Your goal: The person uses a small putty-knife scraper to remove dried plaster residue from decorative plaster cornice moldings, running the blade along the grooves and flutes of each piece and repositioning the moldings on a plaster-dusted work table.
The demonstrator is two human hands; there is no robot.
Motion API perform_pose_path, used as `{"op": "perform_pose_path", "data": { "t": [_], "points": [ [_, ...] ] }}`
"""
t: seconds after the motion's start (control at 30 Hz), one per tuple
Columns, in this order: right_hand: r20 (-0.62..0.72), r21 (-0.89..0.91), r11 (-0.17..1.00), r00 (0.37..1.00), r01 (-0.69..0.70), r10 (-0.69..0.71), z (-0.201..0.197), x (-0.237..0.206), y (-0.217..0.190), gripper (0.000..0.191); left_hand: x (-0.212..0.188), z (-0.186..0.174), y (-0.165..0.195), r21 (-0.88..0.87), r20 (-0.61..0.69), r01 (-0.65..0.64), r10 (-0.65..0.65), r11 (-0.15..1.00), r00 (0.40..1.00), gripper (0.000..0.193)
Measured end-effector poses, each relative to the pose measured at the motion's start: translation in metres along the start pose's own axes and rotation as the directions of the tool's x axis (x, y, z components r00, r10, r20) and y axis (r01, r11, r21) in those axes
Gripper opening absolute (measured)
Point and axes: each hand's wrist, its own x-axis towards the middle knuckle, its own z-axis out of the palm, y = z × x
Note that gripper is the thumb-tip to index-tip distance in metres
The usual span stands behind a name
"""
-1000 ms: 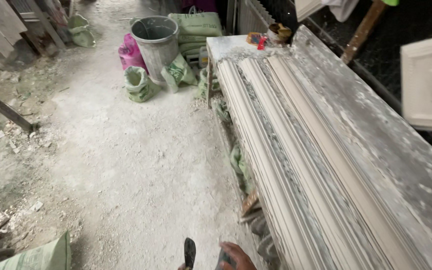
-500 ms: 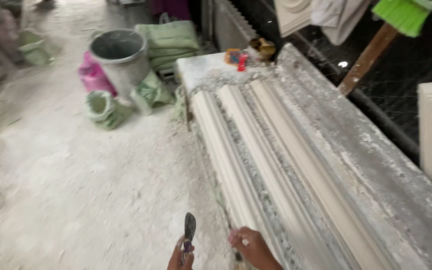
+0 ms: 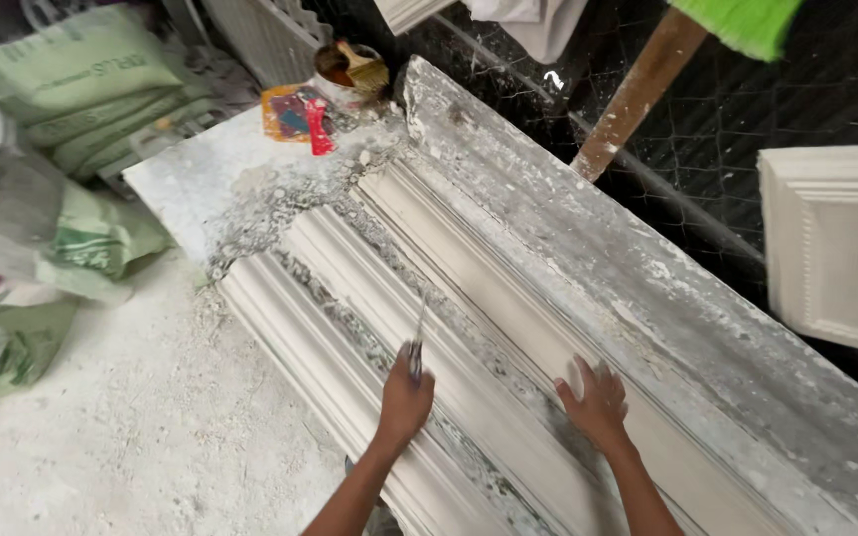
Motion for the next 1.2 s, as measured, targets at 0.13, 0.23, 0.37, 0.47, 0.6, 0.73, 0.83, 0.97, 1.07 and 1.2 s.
{"op": "perform_pose_path", "data": {
  "t": [0.13, 0.23, 0.37, 0.47, 0.6, 0.73, 0.83, 0.97, 1.07, 1.2],
  "points": [
    [0.134, -0.038, 0.991, 0.982, -0.128, 0.132, 0.015, 0.035, -0.042, 0.097, 0.106, 0.031, 0.003, 0.102, -0.127, -0.167, 0.179, 0.981, 0.976, 0.057],
    [0.119, -0.068, 0.982, 0.976, -0.177, 0.184, 0.034, 0.049, -0.058, 0.101, 0.148, 0.050, 0.003, 0.219, -0.113, 0.086, -0.062, 0.972, 0.992, 0.052],
    [0.074, -0.079, 0.981, 0.980, -0.176, 0.182, 0.047, 0.051, -0.057, 0.098, 0.170, 0.057, 0.014, 0.316, -0.008, 0.271, -0.283, 0.909, 0.959, 0.052],
    [0.065, -0.105, 0.975, 0.976, -0.198, 0.206, 0.053, 0.051, -0.047, 0.099, 0.175, 0.053, 0.025, 0.299, 0.032, 0.242, -0.263, 0.923, 0.964, 0.048],
    [0.039, -0.039, 0.988, 0.987, -0.152, 0.153, 0.060, 0.051, -0.039, 0.098, 0.178, 0.052, 0.029, 0.302, 0.037, 0.259, -0.282, 0.918, 0.959, 0.059],
    [0.019, -0.055, 0.987, 0.988, -0.151, 0.152, 0.063, 0.049, -0.042, 0.096, 0.187, 0.058, 0.012, 0.404, 0.080, 0.230, -0.285, 0.885, 0.955, 0.061],
    [0.032, -0.074, 0.988, 0.990, -0.137, 0.140, 0.057, 0.047, -0.048, 0.094, 0.192, 0.063, -0.005, 0.421, 0.035, 0.188, -0.222, 0.888, 0.974, 0.060],
    [0.032, -0.078, 0.988, 0.990, -0.137, 0.139, 0.052, 0.049, -0.049, 0.092, 0.189, 0.068, -0.016, 0.409, 0.059, 0.142, -0.181, 0.901, 0.982, 0.068],
    [0.068, -0.062, 0.989, 0.988, -0.131, 0.136, 0.048, 0.049, -0.051, 0.093, 0.186, 0.066, -0.014, 0.385, 0.014, 0.144, -0.162, 0.912, 0.987, 0.057],
    [0.059, -0.039, 0.993, 0.991, -0.115, 0.117, 0.045, 0.048, -0.052, 0.089, 0.202, 0.057, -0.006, 0.380, -0.065, 0.213, -0.203, 0.900, 0.977, 0.063]
  ]
}}
